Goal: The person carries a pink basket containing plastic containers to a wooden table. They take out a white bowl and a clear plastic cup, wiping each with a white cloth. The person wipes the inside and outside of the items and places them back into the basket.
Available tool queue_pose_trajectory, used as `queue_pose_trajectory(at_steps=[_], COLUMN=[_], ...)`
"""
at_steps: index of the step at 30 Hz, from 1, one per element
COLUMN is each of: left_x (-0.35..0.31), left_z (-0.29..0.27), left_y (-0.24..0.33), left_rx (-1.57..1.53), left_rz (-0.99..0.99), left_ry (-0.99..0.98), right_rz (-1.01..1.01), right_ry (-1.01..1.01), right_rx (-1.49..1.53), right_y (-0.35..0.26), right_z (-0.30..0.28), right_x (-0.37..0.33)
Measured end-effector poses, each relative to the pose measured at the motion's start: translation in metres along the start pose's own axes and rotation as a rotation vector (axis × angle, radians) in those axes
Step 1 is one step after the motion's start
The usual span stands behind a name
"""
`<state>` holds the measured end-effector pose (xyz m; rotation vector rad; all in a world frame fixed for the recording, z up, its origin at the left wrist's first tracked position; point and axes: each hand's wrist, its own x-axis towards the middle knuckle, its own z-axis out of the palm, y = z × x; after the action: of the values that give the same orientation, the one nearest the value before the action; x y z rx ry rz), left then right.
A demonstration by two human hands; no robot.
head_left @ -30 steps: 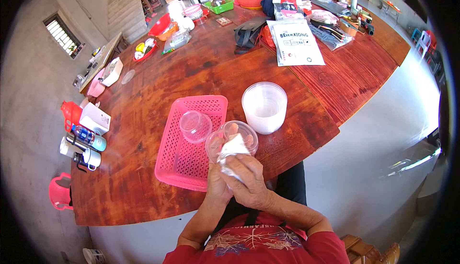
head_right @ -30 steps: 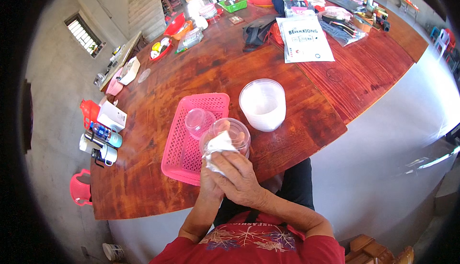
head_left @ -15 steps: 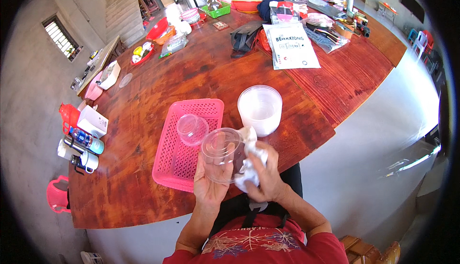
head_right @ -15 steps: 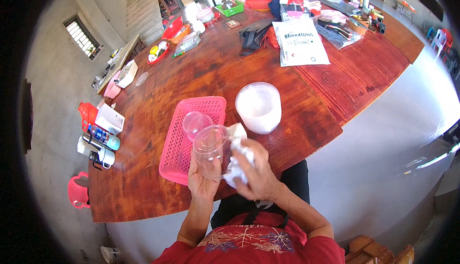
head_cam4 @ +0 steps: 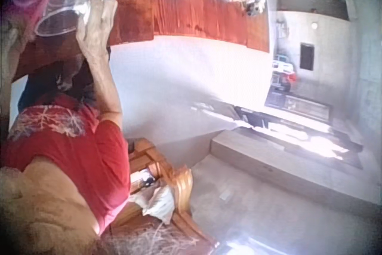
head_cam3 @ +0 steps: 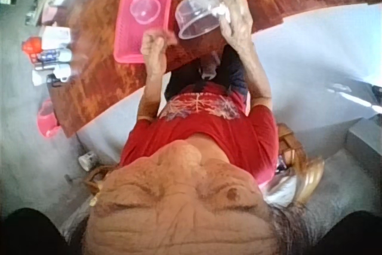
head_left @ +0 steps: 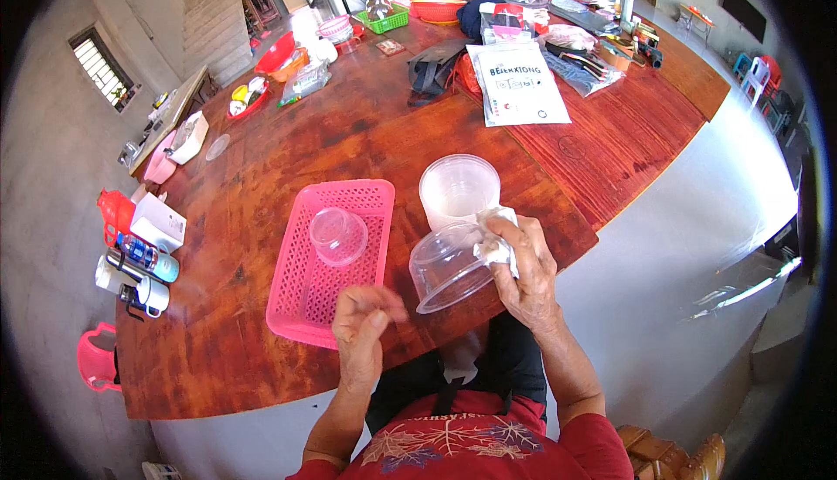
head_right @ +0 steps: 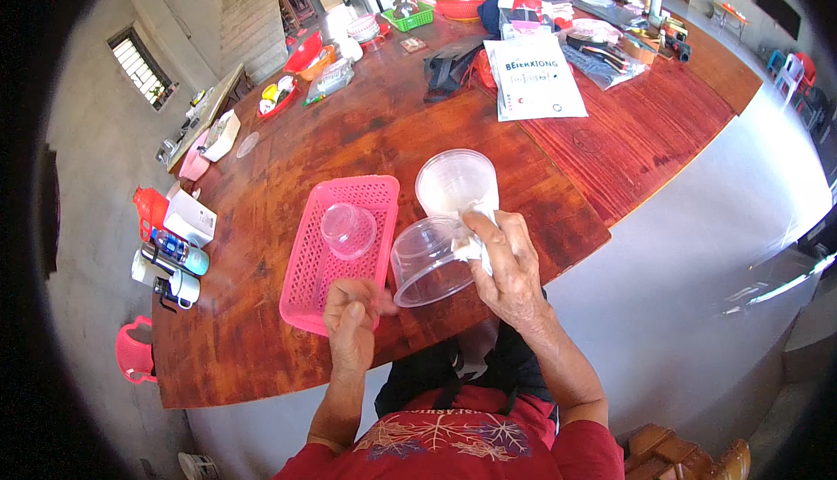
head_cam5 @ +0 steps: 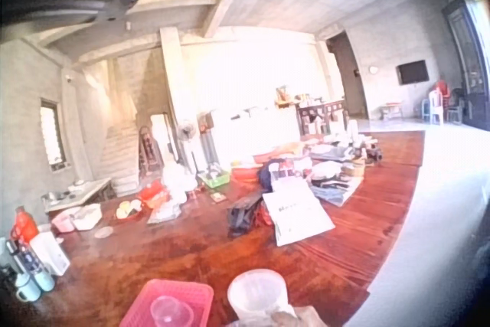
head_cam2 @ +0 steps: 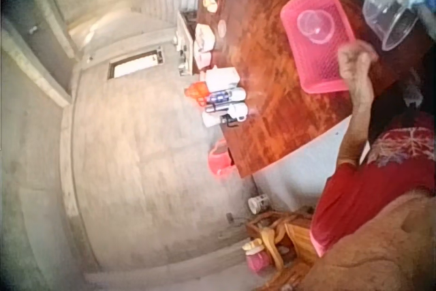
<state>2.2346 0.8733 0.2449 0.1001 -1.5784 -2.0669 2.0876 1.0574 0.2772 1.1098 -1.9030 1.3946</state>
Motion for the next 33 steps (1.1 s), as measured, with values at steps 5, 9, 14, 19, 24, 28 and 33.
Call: queue_pose_trajectory(at_steps=[5, 9, 14, 19, 24, 28, 33], left_x=[0.028, 0.030, 0.027, 0.027, 0.027, 0.024, 0.019], left_z=[0.051, 0.042, 0.042, 0.027, 0.021, 0.037, 0.040], left_y=[0.018, -0.001, -0.008, -0.014, -0.009, -0.012, -0.020], left_rx=[0.141, -0.170, -0.285, -0.190, -0.173, -0.139, -0.106], left_rz=[0.108, -0.076, -0.153, -0.206, -0.248, -0.201, -0.124], left_ry=[-0.137, -0.116, 0.060, 0.167, 0.270, 0.172, 0.156], right_rz=[-0.014, 0.122, 0.237, 0.327, 0.022, -0.287, -0.139], right_ry=[-0.101, -0.159, -0.089, -0.199, -0.072, -0.318, -0.508], right_rx=[0.087, 0.109, 0.133, 0.108, -0.224, -0.347, -0.325], right_y=[-0.007, -0.010, -0.005, -0.015, -0.036, -0.045, -0.029], right_z=[0.011, 0.020, 0.040, 0.040, 0.016, 0.026, 0.045], right_x=[0.005, 0.011, -0.013, -0.047, -0.037, -0.008, -0.029])
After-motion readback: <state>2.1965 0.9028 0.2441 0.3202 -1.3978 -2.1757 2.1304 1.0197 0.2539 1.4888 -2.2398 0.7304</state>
